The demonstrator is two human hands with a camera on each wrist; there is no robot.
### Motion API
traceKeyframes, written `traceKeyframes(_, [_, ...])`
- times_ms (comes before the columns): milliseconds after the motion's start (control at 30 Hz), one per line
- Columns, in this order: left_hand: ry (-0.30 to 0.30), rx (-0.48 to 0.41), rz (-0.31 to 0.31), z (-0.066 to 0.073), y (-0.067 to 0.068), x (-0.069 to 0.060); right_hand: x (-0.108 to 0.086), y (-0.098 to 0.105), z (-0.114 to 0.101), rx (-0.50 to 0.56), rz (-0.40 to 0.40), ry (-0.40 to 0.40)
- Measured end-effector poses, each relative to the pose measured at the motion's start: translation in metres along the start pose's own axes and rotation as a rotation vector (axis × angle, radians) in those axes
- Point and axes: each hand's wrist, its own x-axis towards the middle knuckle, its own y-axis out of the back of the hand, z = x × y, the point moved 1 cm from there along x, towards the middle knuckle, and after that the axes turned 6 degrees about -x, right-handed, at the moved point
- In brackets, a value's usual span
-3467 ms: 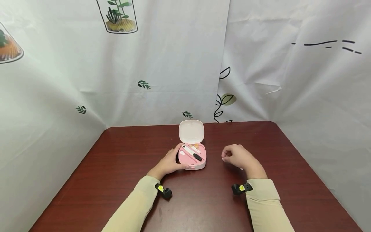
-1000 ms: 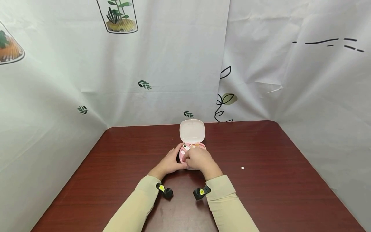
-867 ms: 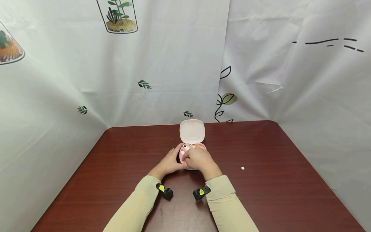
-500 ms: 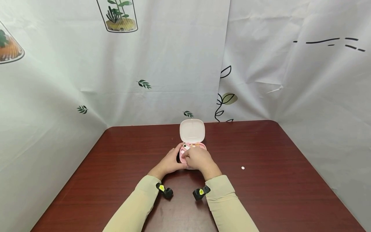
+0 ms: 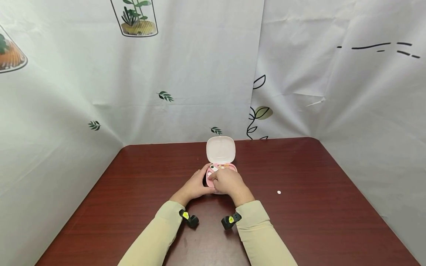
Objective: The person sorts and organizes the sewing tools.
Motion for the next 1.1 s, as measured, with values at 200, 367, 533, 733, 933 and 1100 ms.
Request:
traceKeyframes(200, [0.003, 0.007, -0.004, -0.0001, -0.0001, 0.0000, 0.0001, -0.0002, -0.0004, -0.008, -0.002, 0.000])
traceKeyframes(367, [0.002, 0.008, -0.005, 0.0005, 0.0000, 0.0002, 0.0006, -0.0011, 0.0002, -0.009, -0.001, -0.002])
traceKeyframes(533, [-0.002, 0.013, -0.009, 0.0011, 0.0005, 0.0002, 0.0004, -0.0003, 0.0003, -0.005, -0.004, -0.007])
traceKeyframes(733, [-0.015, 0.023, -0.003, 0.0015, 0.0008, 0.0002, 0.0000, -0.0003, -0.0007, -0.017, -0.003, -0.005])
traceKeyframes(933, [-0.059, 0.070, -0.011, 0.0006, 0.0003, 0.0004, 0.0000, -0.0005, -0.0016, -0.033, 0.021, 0.009])
traceKeyframes(1100, [-0.071, 0.090, -0.013, 0.0002, 0.0000, -0.0001, 0.0000, -0.0009, -0.0020, -0.044, 0.027, 0.010])
